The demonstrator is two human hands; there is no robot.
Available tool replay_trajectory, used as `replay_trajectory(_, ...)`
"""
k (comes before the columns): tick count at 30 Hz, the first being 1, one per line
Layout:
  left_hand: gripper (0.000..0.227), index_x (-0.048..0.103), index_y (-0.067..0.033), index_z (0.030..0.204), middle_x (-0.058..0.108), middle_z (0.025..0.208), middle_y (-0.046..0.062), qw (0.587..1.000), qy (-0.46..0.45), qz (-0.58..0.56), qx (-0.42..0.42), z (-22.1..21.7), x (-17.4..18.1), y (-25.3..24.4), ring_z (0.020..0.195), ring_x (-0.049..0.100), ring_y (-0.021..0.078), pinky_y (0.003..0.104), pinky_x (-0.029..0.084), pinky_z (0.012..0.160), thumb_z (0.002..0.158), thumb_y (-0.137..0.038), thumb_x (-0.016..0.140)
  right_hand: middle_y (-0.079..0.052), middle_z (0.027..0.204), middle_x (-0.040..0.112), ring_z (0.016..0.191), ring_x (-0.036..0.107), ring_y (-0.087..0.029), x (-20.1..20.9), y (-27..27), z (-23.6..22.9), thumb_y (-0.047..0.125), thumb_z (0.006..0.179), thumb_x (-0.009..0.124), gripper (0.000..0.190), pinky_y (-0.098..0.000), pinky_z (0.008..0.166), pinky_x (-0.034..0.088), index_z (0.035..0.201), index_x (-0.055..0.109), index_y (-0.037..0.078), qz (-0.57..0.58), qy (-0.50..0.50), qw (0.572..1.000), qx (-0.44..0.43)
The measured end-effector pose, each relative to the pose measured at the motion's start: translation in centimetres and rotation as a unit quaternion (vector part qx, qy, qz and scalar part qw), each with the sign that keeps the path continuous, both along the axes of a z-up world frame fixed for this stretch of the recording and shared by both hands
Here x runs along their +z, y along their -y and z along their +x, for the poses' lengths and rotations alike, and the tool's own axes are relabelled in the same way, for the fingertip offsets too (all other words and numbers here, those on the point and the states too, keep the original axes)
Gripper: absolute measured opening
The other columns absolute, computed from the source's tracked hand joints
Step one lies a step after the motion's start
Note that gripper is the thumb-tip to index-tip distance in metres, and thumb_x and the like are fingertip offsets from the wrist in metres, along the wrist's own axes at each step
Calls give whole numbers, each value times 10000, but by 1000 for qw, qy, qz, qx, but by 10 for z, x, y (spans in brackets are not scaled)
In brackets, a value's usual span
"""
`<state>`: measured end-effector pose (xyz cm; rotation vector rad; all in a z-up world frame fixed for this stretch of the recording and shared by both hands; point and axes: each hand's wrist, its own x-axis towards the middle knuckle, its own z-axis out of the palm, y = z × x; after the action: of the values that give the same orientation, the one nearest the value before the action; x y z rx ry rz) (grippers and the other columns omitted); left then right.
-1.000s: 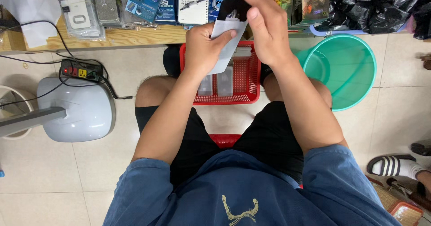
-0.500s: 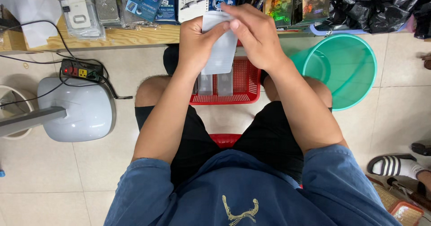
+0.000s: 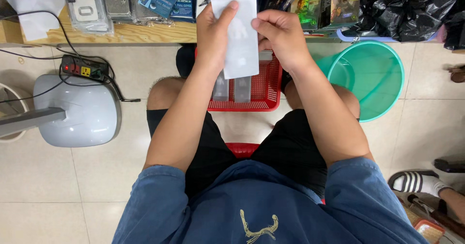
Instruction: The person takes a box of glass screen protectors, wipes the box with a cloth, and then unpacks several individual screen protectors from the box into a red plastic basket.
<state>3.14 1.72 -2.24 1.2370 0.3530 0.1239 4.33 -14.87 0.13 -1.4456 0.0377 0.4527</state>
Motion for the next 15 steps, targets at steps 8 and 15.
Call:
replay_trajectory(8, 256, 669, -117, 897, 662, 782, 10, 999, 36, 1, -25, -1, 3, -4, 722, 615, 134, 289, 483, 629, 845, -357, 742, -69, 859, 723, 741, 695, -123, -4, 8, -1, 141, 990, 704, 115, -262, 618, 683, 995, 728, 29, -31, 33, 996, 75)
replay_trajectory(15, 182, 565, -152, 973, 548, 844, -16, 979, 97, 176, 34, 0, 2, -14, 790, 520, 141, 310, 437, 743, 932, -302, 660, 43, 666, 506, 646, 526, -58, -134, -4, 15, 210, 964, 706, 120, -282, 525, 579, 860, 676, 160, -211, 17, 977, 0)
